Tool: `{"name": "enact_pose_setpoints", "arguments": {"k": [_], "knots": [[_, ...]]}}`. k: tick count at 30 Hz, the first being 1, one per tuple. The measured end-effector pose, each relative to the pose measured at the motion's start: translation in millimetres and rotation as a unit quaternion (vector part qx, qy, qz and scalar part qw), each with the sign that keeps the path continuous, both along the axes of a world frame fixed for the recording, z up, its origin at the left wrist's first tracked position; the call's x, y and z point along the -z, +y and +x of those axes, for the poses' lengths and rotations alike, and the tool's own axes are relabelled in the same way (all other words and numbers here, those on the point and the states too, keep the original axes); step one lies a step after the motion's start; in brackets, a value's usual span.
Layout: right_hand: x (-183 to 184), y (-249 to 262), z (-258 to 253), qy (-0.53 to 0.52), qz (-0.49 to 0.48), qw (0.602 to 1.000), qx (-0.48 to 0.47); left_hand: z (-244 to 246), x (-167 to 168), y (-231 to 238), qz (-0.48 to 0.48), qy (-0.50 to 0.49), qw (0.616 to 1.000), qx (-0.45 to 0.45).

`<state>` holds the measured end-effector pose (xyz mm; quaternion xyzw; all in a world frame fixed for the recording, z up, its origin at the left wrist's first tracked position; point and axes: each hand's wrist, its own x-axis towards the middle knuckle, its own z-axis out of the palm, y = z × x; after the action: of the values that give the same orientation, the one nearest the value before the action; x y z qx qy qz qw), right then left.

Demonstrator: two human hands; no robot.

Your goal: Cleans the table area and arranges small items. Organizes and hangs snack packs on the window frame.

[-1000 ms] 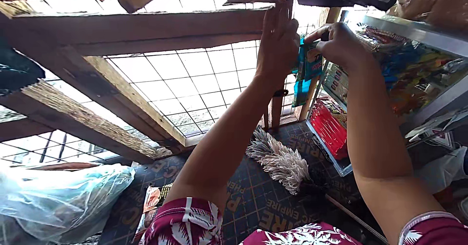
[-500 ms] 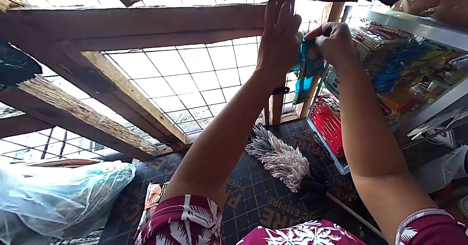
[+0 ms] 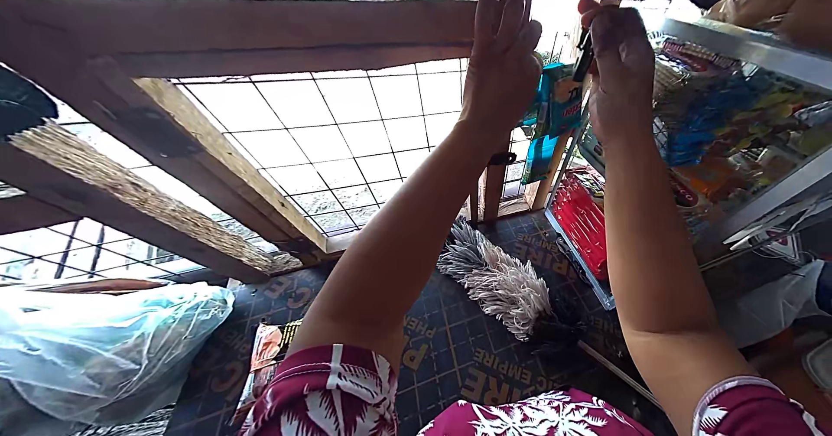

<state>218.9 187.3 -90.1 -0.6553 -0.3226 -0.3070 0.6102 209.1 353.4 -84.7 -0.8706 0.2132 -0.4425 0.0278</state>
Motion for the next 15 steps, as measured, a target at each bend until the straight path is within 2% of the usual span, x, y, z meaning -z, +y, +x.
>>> {"name": "enact_pose_setpoints", "arguments": {"k": [4, 11, 15], "knots": [[6.4, 0.2, 1.0, -0.011, 0.028, 0.999, -0.019, 0.5, 1.0, 0.2, 0.007, 0.000, 1.000, -0.002], [0.4, -6.8, -1.4, -0.083, -0.057, 0.995, 0.005, -1.6, -0.4, 1.3, 0.004, 0.020, 1.000, 0.007], [-5.4, -8.6, 10.0, -0.061, -0.120, 0.991, -0.024, -4.9, -3.9, 1.6, 0.019, 0.047, 0.999, -0.002]]}}
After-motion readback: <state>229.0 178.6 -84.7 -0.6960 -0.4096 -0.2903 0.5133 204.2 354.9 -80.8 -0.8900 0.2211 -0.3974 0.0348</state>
